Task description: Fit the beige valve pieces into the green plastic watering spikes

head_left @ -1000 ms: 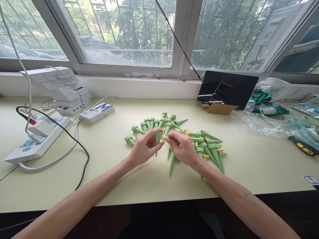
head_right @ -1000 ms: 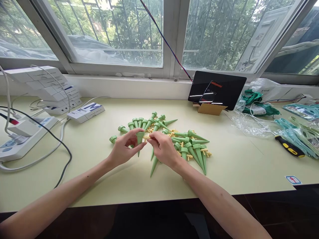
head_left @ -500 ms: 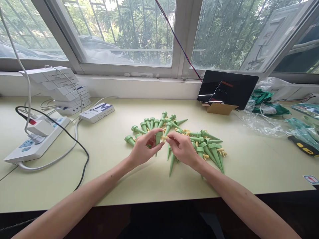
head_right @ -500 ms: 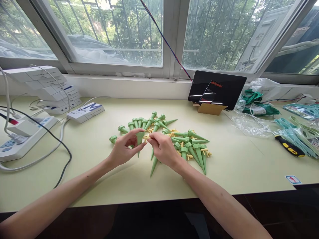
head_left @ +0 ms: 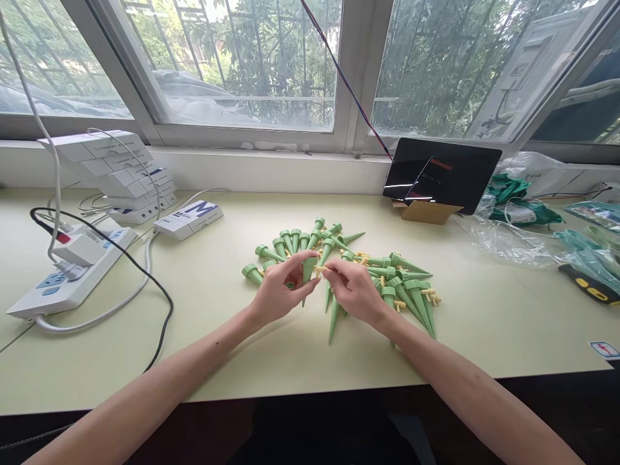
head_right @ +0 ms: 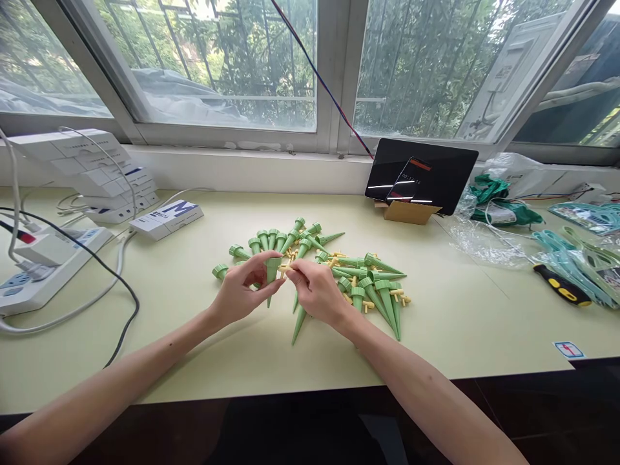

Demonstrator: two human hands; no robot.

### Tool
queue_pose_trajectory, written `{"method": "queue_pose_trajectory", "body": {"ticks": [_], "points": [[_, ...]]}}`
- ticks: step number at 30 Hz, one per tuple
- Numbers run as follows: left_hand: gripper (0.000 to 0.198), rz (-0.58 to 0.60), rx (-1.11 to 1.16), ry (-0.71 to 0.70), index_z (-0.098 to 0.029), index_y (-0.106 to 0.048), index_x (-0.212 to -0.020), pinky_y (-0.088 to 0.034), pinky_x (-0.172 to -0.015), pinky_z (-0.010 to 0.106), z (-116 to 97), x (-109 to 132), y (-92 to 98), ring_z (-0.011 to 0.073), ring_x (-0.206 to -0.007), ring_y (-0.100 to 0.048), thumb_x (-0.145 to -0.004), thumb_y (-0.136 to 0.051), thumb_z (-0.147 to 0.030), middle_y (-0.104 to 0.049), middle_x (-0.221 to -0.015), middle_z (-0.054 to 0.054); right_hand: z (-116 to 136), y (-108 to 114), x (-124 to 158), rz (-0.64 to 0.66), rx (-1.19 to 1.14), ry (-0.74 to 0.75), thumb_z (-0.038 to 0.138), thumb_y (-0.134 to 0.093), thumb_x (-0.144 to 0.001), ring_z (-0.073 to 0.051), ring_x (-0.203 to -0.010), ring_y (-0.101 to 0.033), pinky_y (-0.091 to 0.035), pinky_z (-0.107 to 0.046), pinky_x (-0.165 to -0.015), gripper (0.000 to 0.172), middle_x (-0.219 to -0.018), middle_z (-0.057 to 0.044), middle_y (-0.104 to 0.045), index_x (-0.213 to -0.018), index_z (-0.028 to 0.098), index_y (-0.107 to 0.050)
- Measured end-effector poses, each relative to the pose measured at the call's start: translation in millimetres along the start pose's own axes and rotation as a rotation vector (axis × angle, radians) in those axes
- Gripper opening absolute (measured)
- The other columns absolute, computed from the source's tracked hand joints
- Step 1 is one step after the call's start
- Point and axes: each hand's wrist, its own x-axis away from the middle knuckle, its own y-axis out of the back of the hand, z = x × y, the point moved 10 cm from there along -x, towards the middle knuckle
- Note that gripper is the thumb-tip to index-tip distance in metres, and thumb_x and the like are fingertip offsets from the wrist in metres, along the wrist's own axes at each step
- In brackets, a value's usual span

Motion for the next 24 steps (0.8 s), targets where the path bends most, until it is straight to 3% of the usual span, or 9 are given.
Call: {"method": "queue_pose_trajectory", "body": {"ticks": [13, 24], "points": [[0.04, 0.045, 0.006, 0.048, -0.022, -0.057, -0.124, -0.041, -0.049, 0.018, 1, -3, 0.2, 0.0065, -0.048, -0.041, -0.086, -0.066, -0.028, -0.044, -0.061, -0.008, 4, 2, 1, -0.02, 0.033, 0.019, 0.037, -0.046, -0.099, -0.011, -0.053, -0.034, -0.03, -0.025, -0.052, 0.032, -0.059, 0.003, -0.042, -0.073, 0.02, -0.052], [0.055, 0.224, 0.317, 0.239, -0.019, -0.046, -0.14, -0.036, -0.045, 0.017, 17, -3, -14.3, 0.0078, -0.05, -0.04, -0.09, -0.063, -0.037, -0.037, -0.061, -0.007, 10, 5, 0, -0.042, 0.069, 0.06, 0.039, -0.049, -0.099, -0.011, -0.052, -0.037, -0.033, -0.025, -0.053, 0.035, -0.057, 0.003, -0.046, -0.071, 0.019, -0.056]]}}
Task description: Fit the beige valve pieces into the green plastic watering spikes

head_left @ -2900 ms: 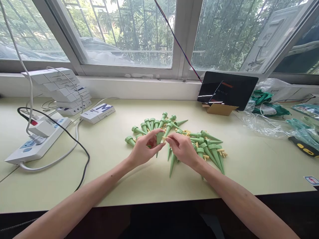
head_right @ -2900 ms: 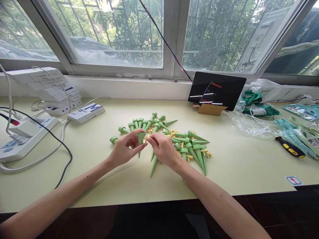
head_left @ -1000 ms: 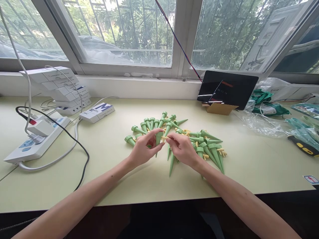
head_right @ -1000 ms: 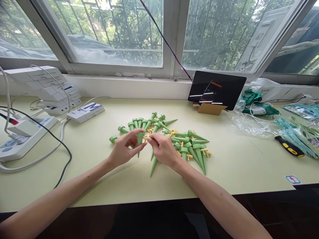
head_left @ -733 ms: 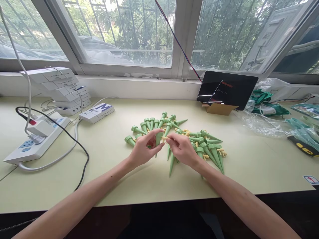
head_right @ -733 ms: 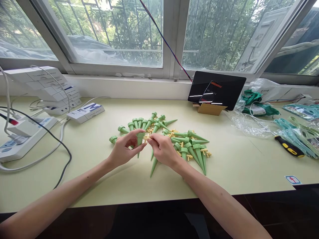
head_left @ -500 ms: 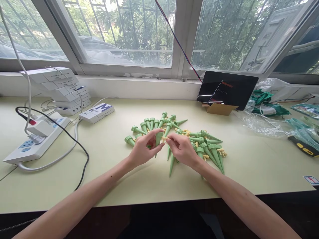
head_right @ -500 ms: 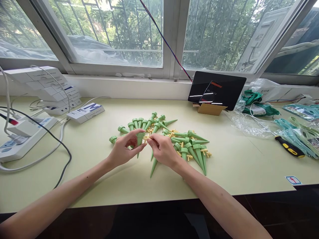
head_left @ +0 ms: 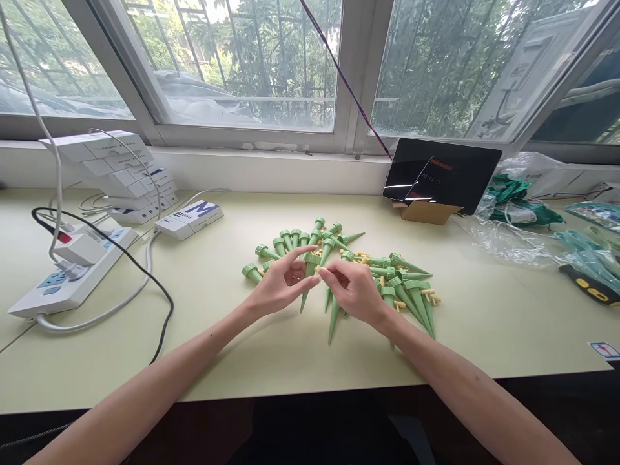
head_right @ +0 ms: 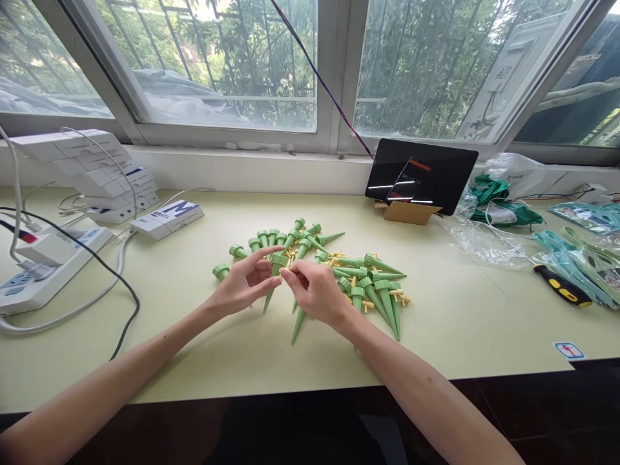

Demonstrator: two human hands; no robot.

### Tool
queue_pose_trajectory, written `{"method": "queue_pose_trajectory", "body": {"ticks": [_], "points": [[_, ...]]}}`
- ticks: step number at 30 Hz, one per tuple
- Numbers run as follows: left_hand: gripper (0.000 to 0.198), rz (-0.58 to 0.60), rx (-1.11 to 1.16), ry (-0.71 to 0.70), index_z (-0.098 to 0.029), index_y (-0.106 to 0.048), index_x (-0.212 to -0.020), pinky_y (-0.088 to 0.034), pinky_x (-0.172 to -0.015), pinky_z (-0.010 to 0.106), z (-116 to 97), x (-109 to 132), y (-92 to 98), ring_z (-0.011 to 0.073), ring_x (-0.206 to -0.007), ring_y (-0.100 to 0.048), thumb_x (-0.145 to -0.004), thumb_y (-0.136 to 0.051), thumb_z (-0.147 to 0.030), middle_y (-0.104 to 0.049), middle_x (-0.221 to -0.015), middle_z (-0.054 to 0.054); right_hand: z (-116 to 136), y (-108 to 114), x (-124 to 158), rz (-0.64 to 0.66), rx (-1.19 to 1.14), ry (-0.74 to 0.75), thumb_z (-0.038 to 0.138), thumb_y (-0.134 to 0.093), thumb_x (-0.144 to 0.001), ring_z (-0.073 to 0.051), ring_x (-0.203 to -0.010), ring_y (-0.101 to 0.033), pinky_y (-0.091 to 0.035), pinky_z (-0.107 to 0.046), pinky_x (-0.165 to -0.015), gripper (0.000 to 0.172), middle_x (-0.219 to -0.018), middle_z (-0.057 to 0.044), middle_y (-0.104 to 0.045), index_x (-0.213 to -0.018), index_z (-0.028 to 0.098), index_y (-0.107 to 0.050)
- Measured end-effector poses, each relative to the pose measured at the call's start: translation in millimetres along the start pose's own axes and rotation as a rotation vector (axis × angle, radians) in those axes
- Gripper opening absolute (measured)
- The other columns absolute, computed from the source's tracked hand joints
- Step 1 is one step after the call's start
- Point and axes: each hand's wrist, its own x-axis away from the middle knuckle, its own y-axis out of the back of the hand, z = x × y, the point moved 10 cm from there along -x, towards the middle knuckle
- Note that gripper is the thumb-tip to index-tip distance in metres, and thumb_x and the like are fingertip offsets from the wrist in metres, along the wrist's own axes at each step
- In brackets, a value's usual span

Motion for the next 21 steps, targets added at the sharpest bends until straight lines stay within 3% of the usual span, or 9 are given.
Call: {"method": "queue_pose_trajectory", "body": {"ticks": [6, 14, 21], "points": [[0.042, 0.03, 0.12, 0.086, -0.018, -0.05, -0.131, -0.039, -0.04, 0.017, 17, -1, -2.5, 0.0071, -0.045, -0.044, -0.098, -0.047, -0.044, -0.061, -0.068, 0.0, 1, -2, 0, 0.021, 0.0, 0.008, 0.042, -0.05, -0.098, -0.011, -0.051, -0.036, -0.034, -0.025, -0.053, 0.037, -0.056, 0.003, -0.047, -0.07, 0.019, -0.058], [0.038, 0.107, 0.151, 0.147, -0.016, -0.055, -0.123, -0.037, -0.039, 0.016, 15, -1, -11.9, 0.0081, -0.047, -0.049, -0.098, -0.048, -0.044, -0.063, -0.067, 0.002, 7, -6, 1, 0.05, -0.061, 0.072, 0.042, -0.053, -0.098, -0.01, -0.051, -0.043, -0.034, -0.024, -0.054, 0.037, -0.059, 0.002, -0.056, -0.071, 0.019, -0.061], [0.034, 0.095, 0.117, 0.139, -0.017, -0.056, -0.119, -0.035, -0.037, 0.017, 15, -1, -9.2, 0.0058, -0.04, -0.042, -0.097, -0.052, -0.042, -0.056, -0.06, -0.003, 5, -8, 1, 0.054, -0.04, 0.062, 0.04, -0.053, -0.098, -0.01, -0.051, -0.038, -0.033, -0.024, -0.053, 0.036, -0.056, 0.003, -0.049, -0.069, 0.019, -0.059]]}}
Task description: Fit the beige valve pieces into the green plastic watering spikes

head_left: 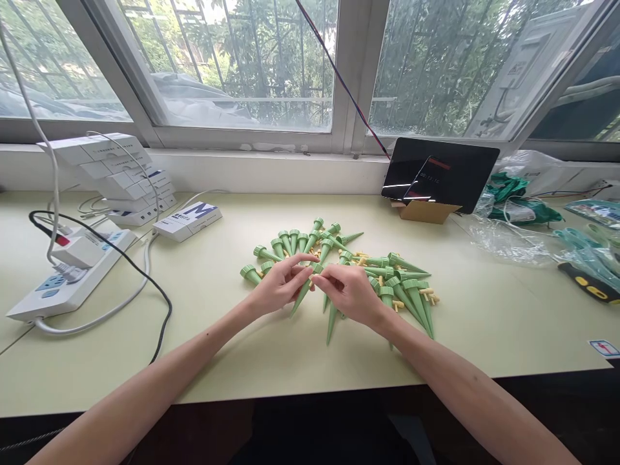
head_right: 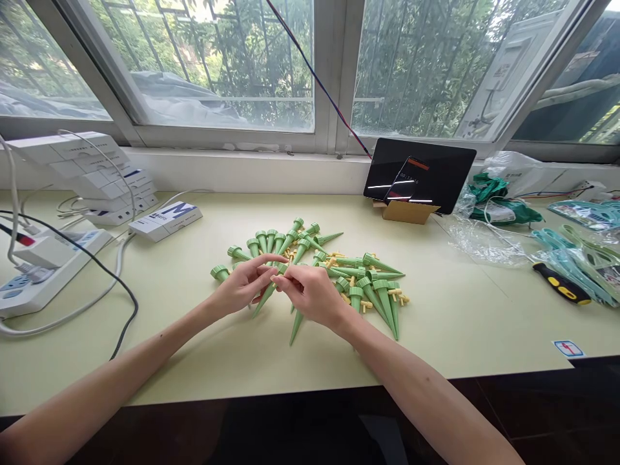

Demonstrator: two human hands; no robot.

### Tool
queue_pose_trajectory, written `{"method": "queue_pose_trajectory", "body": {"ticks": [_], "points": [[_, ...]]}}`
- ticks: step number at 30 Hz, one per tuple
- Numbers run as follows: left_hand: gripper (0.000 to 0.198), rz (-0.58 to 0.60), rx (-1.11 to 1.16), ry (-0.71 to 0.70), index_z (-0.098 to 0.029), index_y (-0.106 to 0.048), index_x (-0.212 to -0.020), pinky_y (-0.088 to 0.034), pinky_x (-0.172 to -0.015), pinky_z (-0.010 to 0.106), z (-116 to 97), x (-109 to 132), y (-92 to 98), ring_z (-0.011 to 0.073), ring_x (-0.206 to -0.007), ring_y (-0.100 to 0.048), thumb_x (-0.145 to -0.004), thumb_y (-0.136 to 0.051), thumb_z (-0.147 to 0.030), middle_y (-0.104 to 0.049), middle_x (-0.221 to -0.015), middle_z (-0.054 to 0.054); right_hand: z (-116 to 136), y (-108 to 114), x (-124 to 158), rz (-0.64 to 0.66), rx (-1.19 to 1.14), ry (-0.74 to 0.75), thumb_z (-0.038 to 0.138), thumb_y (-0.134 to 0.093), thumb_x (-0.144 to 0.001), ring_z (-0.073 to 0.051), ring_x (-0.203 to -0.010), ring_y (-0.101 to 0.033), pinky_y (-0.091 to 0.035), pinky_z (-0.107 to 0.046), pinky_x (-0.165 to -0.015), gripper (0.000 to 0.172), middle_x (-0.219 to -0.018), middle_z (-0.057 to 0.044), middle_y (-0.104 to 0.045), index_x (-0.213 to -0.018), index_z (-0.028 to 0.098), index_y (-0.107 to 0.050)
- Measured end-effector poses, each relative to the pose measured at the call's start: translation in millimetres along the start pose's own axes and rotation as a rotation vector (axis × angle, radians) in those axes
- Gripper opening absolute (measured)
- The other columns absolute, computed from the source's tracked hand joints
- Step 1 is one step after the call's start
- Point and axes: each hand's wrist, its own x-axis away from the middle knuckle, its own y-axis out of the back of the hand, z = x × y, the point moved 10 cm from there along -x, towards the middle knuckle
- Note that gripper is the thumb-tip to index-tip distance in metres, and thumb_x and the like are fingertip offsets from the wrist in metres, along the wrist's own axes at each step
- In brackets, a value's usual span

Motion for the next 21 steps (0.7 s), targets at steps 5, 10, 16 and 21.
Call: {"method": "queue_pose_trajectory", "body": {"ticks": [5, 10, 16, 21], "points": [[0.032, -0.073, -0.013, -0.028, -0.019, -0.056, -0.118, -0.037, -0.036, 0.017, -5, 1, 8.0, 0.0083, -0.043, -0.05, -0.095, -0.055, -0.041, -0.051, -0.058, -0.005, -4, 0, 1, -0.002, 0.028, -0.021, 0.034, -0.053, -0.097, -0.009, -0.051, -0.034, -0.03, -0.023, -0.051, 0.035, -0.056, 0.005, -0.042, -0.066, 0.019, -0.051], [0.029, -0.149, -0.037, -0.042, -0.021, -0.06, -0.114, -0.041, -0.037, 0.017, -9, 2, 17.6, 0.0075, -0.045, -0.05, -0.092, -0.06, -0.04, -0.056, -0.064, -0.003, -4, 0, 1, -0.004, 0.038, -0.02, 0.032, -0.053, -0.096, -0.008, -0.05, -0.032, -0.029, -0.023, -0.05, 0.036, -0.055, 0.005, -0.041, -0.064, 0.019, -0.045], [0.029, -0.25, -0.045, -0.037, -0.021, -0.062, -0.107, -0.046, -0.038, 0.019, -5, 2, 29.6, 0.0063, -0.044, -0.049, -0.087, -0.065, -0.042, -0.061, -0.077, -0.001, -1, 1, 1, -0.03, 0.068, 0.002, 0.029, -0.051, -0.096, -0.008, -0.049, -0.027, -0.025, -0.025, -0.05, 0.041, -0.052, 0.006, -0.034, -0.06, 0.019, -0.034], [0.029, -0.268, -0.142, -0.05, -0.021, -0.064, -0.106, -0.043, -0.042, 0.019, -7, 3, 30.4, 0.0074, -0.048, -0.048, -0.087, -0.065, -0.042, -0.062, -0.07, -0.002, 1, 6, 2, -0.079, 0.091, 0.024, 0.028, -0.052, -0.095, -0.008, -0.049, -0.025, -0.025, -0.024, -0.049, 0.041, -0.052, 0.006, -0.032, -0.059, 0.019, -0.033]]}}
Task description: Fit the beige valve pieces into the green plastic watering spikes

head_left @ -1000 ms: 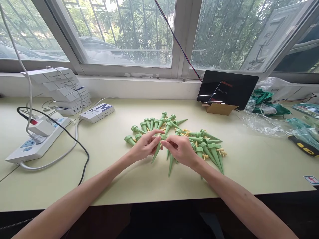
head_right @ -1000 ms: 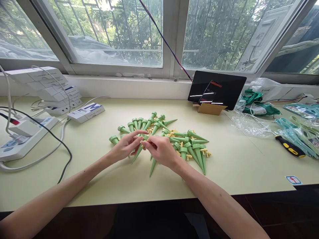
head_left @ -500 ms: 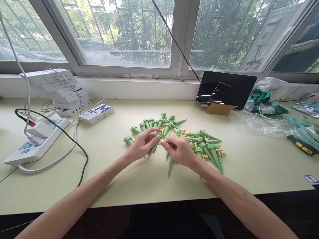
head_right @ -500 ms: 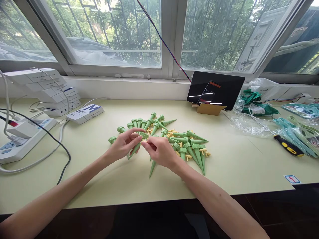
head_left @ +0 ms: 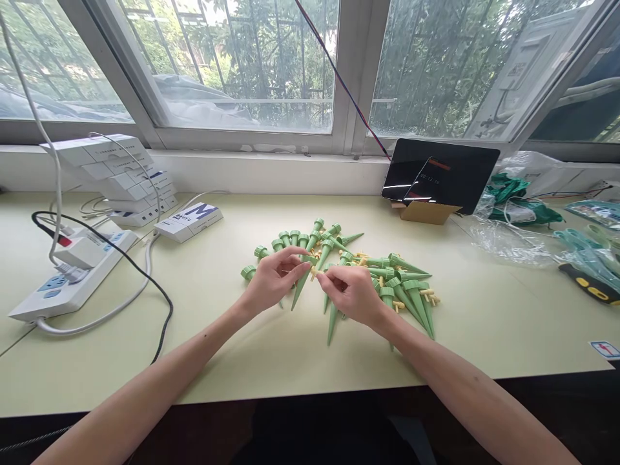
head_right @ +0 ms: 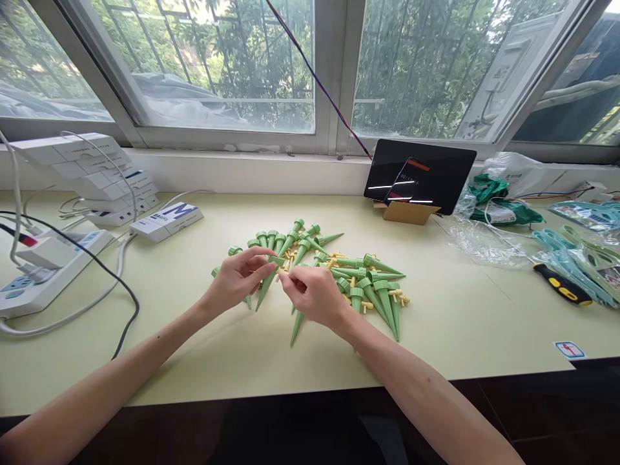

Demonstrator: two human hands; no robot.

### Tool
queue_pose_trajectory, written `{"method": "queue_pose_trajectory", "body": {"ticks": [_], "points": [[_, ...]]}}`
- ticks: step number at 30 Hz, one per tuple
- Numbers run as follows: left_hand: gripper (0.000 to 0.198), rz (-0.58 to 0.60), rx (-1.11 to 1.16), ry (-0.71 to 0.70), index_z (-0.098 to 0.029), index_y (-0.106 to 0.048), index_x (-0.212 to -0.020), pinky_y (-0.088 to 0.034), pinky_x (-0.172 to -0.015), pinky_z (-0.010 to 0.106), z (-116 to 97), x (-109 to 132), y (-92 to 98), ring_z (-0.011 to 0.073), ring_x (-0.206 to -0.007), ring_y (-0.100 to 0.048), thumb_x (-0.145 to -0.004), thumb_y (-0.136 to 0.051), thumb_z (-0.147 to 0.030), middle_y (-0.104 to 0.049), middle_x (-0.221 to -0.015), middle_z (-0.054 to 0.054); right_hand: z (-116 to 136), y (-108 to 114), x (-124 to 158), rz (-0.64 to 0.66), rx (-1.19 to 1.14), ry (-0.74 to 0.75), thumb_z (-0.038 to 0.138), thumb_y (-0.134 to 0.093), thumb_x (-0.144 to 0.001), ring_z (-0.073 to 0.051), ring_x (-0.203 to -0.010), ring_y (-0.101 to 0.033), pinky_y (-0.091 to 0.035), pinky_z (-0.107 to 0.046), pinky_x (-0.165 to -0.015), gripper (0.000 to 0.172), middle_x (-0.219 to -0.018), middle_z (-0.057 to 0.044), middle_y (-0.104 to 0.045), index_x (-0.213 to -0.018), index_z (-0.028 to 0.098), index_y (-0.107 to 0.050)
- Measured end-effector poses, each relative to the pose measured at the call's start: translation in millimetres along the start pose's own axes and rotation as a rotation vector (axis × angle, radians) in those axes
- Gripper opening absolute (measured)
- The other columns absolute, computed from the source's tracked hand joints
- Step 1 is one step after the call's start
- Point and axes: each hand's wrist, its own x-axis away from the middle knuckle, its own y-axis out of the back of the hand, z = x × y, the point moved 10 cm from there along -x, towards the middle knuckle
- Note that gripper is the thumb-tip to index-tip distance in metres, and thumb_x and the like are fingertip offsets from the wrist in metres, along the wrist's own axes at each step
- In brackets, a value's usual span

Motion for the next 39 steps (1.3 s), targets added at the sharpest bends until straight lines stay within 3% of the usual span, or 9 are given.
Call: {"method": "queue_pose_trajectory", "body": {"ticks": [5, 9, 21, 28, 39], "points": [[0.025, -0.071, -0.315, -0.064, -0.019, -0.067, -0.099, -0.039, -0.047, 0.02, -8, 3, 4.3, 0.0061, -0.045, -0.039, -0.087, -0.064, -0.041, -0.064, -0.064, -0.003, 0, 8, -1, -0.076, 0.031, -0.004, 0.027, -0.052, -0.094, -0.008, -0.048, -0.025, -0.025, -0.024, -0.048, 0.042, -0.05, 0.006, -0.03, -0.058, 0.019, -0.033], [0.023, -0.039, -0.436, -0.133, -0.019, -0.068, -0.097, -0.035, -0.046, 0.02, -14, 4, -2.1, 0.0057, -0.042, -0.034, -0.089, -0.062, -0.039, -0.064, -0.059, -0.005, 0, 9, -2, -0.087, 0.06, 0.001, 0.027, -0.051, -0.094, -0.008, -0.047, -0.027, -0.026, -0.024, -0.048, 0.041, -0.05, 0.006, -0.032, -0.058, 0.02, -0.033], [0.019, 0.007, -0.553, -0.212, -0.018, -0.073, -0.093, -0.037, -0.051, 0.022, -10, 3, -8.3, 0.008, -0.045, -0.041, -0.088, -0.063, -0.034, -0.054, -0.052, -0.006, -2, 9, 0, -0.085, 0.04, -0.01, 0.029, -0.052, -0.095, -0.008, -0.048, -0.025, -0.025, -0.024, -0.048, 0.042, -0.05, 0.006, -0.031, -0.058, 0.019, -0.033], [0.021, 0.02, -0.636, -0.268, -0.016, -0.073, -0.081, -0.036, -0.053, 0.023, -14, 4, -11.4, 0.009, -0.052, -0.045, -0.088, -0.064, -0.034, -0.057, -0.064, -0.001, -1, 8, -1, -0.068, 0.038, -0.008, 0.029, -0.051, -0.095, -0.008, -0.047, -0.026, -0.025, -0.024, -0.048, 0.042, -0.05, 0.006, -0.032, -0.058, 0.019, -0.035], [0.02, 0.084, -0.655, -0.284, -0.018, -0.07, -0.077, -0.037, -0.054, 0.025, -12, 5, -16.9, 0.0099, -0.053, -0.045, -0.087, -0.064, -0.035, -0.056, -0.067, -0.001, -3, 4, 0, -0.033, 0.06, -0.027, 0.03, -0.05, -0.096, -0.009, -0.049, -0.026, -0.026, -0.025, -0.049, 0.042, -0.051, 0.006, -0.032, -0.058, 0.02, -0.035]]}}
